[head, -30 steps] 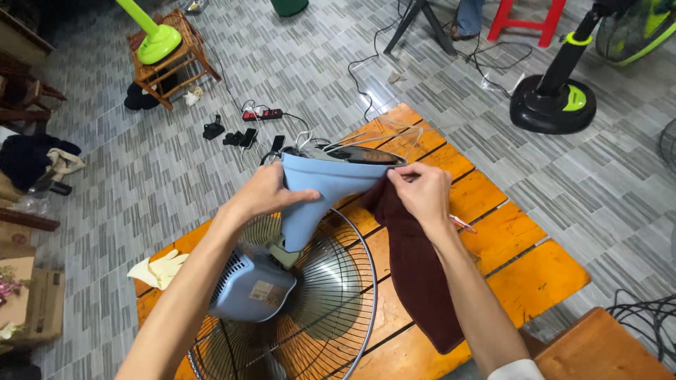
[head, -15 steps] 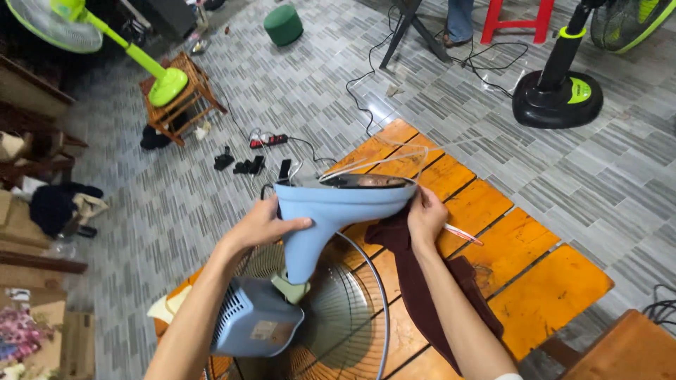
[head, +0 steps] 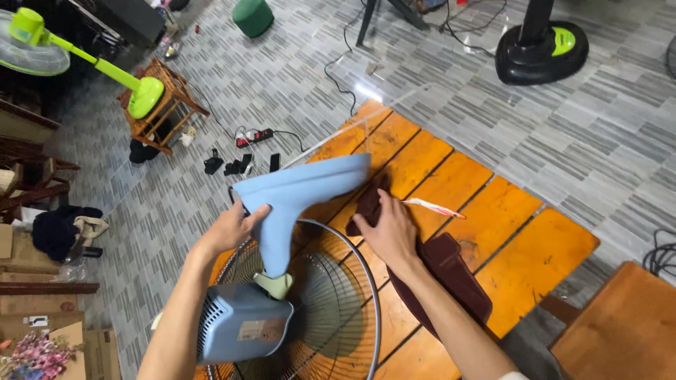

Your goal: Cleaning a fan motor housing using a toothbrush and a cloth

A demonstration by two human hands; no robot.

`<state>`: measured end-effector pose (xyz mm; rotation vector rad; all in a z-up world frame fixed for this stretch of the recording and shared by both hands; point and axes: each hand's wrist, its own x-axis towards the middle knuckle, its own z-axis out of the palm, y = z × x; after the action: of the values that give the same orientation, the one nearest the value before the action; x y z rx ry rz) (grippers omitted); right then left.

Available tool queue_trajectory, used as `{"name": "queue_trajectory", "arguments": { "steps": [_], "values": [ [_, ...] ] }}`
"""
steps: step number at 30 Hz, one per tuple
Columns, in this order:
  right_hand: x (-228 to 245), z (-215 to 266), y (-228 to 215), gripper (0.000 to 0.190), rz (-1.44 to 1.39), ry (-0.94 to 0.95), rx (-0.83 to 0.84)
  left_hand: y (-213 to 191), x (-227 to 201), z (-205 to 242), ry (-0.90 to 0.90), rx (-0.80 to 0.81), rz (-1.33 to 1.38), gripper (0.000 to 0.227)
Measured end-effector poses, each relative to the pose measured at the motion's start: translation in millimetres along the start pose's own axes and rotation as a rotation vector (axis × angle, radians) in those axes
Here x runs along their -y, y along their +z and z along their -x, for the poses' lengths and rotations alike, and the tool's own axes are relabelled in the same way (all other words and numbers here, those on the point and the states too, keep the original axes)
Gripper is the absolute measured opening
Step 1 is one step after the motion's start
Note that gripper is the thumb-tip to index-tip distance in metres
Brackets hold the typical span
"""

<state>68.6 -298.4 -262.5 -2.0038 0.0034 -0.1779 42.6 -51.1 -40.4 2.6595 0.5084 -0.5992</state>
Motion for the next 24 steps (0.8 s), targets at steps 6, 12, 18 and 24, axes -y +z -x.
{"name": "queue_trajectory", "arguments": {
  "steps": [6, 12, 18, 24],
  "values": [
    [-23, -12, 1, 0.037, -0.245, 0.063, 0.070, 1, -20, 11, -0.019, 0.013, 0.070, 0.082],
    [9, -18, 31, 0.042, -0.774, 0.193, -0.121, 0, -23, 14, -0.005, 0.034, 0.097, 0.083],
    [-12, -56, 56, 0.068, -0.651, 0.475, -0.043, -3, -13, 10, 0.017, 0.055, 0.071, 0.089],
    [8, -27, 51, 0.067, -0.650, 0.446, -0.026, -11, -25, 15, 0.047, 0.063, 0.125, 0.091]
  ]
}}
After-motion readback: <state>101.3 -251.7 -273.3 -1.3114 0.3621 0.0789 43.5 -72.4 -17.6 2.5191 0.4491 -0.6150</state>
